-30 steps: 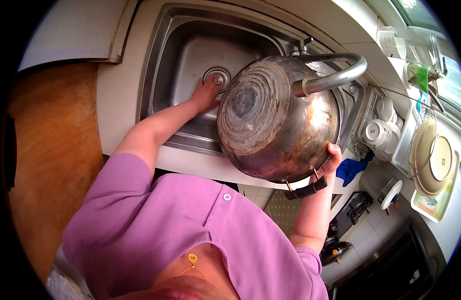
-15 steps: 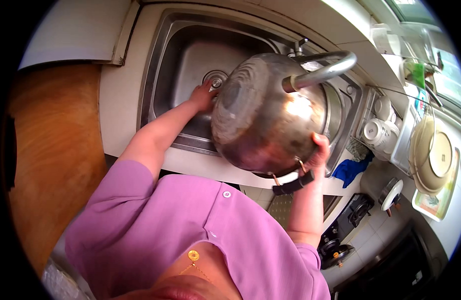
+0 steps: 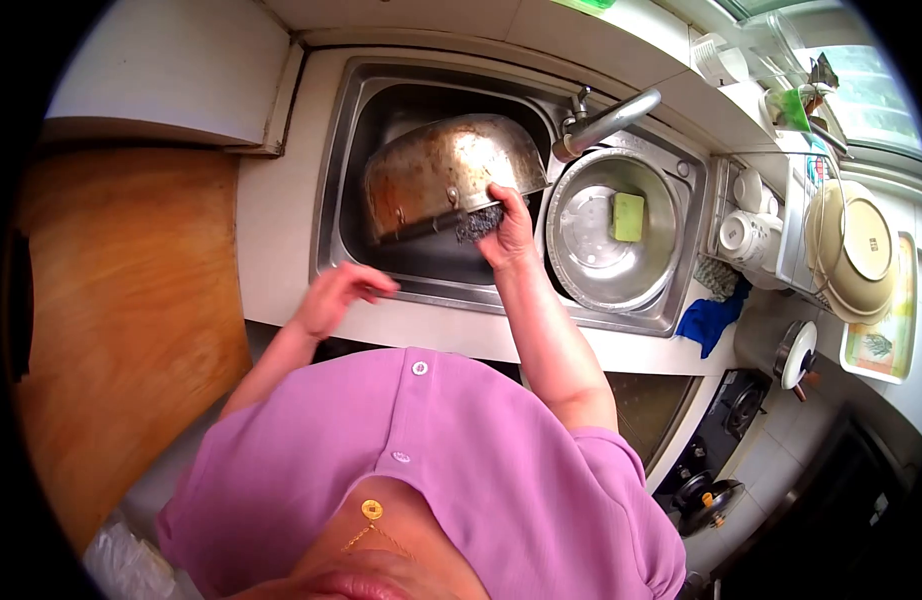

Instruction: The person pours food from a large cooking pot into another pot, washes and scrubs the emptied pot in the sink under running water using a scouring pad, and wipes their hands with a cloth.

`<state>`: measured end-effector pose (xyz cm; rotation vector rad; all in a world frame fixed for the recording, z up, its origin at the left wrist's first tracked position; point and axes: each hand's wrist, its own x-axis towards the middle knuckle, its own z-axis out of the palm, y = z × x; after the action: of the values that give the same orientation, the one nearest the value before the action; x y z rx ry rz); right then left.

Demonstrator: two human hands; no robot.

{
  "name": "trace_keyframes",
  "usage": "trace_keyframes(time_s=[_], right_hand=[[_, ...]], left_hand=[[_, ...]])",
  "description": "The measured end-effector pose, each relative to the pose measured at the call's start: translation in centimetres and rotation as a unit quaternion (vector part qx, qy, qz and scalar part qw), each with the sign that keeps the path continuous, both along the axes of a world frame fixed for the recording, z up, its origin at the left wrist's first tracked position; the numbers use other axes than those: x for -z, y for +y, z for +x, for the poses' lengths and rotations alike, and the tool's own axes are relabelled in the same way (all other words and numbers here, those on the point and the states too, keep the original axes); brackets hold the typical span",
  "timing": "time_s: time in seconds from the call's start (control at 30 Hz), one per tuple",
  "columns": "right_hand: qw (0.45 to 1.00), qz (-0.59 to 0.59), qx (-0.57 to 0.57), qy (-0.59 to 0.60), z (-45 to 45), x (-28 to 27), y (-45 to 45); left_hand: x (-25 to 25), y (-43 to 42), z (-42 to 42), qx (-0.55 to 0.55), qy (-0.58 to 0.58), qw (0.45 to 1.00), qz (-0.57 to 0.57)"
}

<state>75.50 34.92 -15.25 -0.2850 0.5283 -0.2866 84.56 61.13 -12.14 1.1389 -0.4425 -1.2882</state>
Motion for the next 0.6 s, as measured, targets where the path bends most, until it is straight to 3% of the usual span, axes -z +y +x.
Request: trace_keyframes(time_s=[0.03, 0.13, 0.2, 0.23, 0.3, 0.33, 0.43, 0.53, 0.6], right_hand=[[1.000, 0.000, 0.000, -0.003, 0.4, 0.2, 0.1], [0.999, 0.035, -0.008, -0.013, 0.5, 1.0, 0.3], [0.998, 0.033, -0.044, -0.030, 0.0, 0.9, 0.3], [0.998, 0.021, -0.057, -0.001, -0.2, 0.2, 0.5], [0.992, -0.015, -0.120, 0.020, -1.2, -0.3, 0.4], [0.986, -0.041, -0.160, 0.023, -1.9, 0.1, 0.0], [0.956, -0.106, -0.268, 0.054, -5.9, 0.3, -1.7], [0.886, -0.199, -0.409, 0.093, -10.0, 0.5, -4.9], [0.764, -0.329, -0.534, 0.152, -12.7, 0.3, -7.4]], left_hand=[[-1.1, -1.4, -1.1, 0.035, 0.052, 0.998, -0.016], [0.2, -6.6, -4.3, -0.036, 0.118, 0.992, 0.017], [1.4, -9.8, -4.2, -0.259, 0.257, 0.930, -0.037], [1.2, -10.6, -3.9, -0.259, 0.255, 0.931, -0.037], [0.5, -12.4, -3.8, -0.377, 0.292, 0.876, -0.080], [0.2, -12.5, -3.0, -0.350, 0.350, 0.861, -0.119], [-1.5, -13.2, -2.4, -0.366, 0.347, 0.859, -0.083], [-1.5, -13.4, -2.0, -0.325, 0.300, 0.896, -0.043], [-2.4, -13.7, -1.5, -0.326, 0.272, 0.905, -0.025]])
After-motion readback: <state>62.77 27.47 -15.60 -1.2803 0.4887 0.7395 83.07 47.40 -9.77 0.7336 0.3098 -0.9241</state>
